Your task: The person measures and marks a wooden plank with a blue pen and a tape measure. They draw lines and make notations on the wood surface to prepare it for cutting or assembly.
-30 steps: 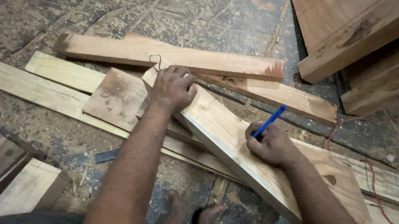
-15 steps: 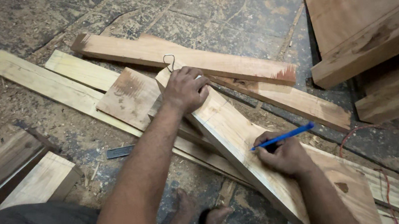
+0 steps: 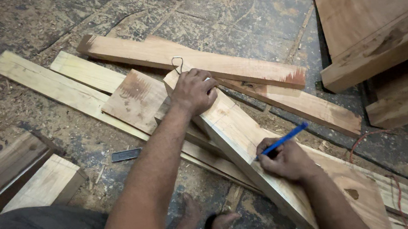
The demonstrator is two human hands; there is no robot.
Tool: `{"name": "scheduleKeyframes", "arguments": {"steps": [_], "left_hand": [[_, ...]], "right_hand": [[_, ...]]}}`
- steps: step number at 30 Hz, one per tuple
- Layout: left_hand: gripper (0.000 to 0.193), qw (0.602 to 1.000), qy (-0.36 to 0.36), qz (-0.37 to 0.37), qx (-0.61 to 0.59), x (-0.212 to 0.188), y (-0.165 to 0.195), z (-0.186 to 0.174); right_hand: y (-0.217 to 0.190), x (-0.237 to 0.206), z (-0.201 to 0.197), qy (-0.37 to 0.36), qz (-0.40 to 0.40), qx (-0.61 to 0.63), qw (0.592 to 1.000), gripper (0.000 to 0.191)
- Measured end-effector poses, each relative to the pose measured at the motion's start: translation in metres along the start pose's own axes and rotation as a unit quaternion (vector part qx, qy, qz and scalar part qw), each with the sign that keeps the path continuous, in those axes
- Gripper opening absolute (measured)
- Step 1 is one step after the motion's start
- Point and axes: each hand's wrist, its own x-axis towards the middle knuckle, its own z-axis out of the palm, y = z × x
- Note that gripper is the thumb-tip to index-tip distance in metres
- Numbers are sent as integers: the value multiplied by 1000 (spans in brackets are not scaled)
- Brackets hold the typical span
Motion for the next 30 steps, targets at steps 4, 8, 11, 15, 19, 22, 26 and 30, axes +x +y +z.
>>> {"name": "scheduleKeyframes", "arguments": {"steps": [4,8,11,15,19,22,26,30], "left_hand": [[35,1000,-8,-12,-24,-2,0,-3],[34,999,12,-15,-28,-3,0,-6],[35,1000,-11,-17,-10,0,0,-7],[37,1000,-10,-15,-8,2,0,-7],[36,999,-13,-25,-18,-1,0,-8],[37,999,-24,-23,-10,0,-1,-10],[39,1000,-8,-11,-23,-1,-3,-11],[39,999,-19,-19,-25,-2,-4,-11]], "right_hand": [[13,9,-1,79,-120,-83,986,14],[15,17,7,135,-155,-75,976,21],[8,23,16,165,-163,-183,955,23],[-1,30,22,174,-129,-92,972,24],[-5,36,27,173,-139,-93,971,23],[-7,38,34,170,-160,-77,969,23],[-10,38,37,216,-72,-136,964,24],[-9,39,36,186,-137,-112,967,26]]}}
